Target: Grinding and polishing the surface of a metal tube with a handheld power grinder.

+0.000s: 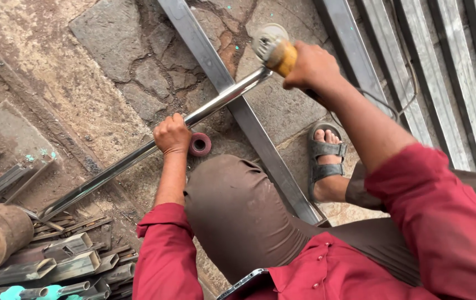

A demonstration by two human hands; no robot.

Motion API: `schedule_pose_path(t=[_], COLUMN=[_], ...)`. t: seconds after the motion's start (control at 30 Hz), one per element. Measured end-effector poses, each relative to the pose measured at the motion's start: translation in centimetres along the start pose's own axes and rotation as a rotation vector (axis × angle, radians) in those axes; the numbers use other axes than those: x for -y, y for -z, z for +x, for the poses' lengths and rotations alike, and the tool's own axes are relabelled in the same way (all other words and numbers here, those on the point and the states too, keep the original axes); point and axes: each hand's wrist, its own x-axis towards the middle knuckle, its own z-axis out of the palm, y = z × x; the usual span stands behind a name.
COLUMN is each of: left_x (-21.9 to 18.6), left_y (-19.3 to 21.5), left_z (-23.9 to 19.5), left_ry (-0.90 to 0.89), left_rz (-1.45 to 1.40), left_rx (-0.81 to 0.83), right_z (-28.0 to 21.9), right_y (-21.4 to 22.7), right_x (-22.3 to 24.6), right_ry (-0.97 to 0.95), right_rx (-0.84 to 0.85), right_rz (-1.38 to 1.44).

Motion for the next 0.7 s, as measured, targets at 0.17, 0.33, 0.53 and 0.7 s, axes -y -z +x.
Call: schedule_pose_path(t=[0.17,0.33,0.53,0.7], left_x=[-0.5,-1.2,-1.6,-1.6], left_y=[1.4,2.1,2.0,1.7], left_z=[0.1,0.3,0.0,-0.7], left_ry=[-0.017,-0.033,-0.014,0.003], left_rz=[0.011,0.053,0.117,0.100], left_rx=[-0.106,-0.188,-0.259,-0.234], right_z=[-1.7,-2.0,-2.4,-2.6], right_y=[-1.0,-2.6,-3.2,-4.3], right_x=[-2.6,-3.7,-1.9,-2.2], right_ry=[-0.031,0.023,0.021,0.053], right_rx=[-0.013,-0.005,-0.056,-0.057], right_rz=[0.105,0.313,0.287,0.364])
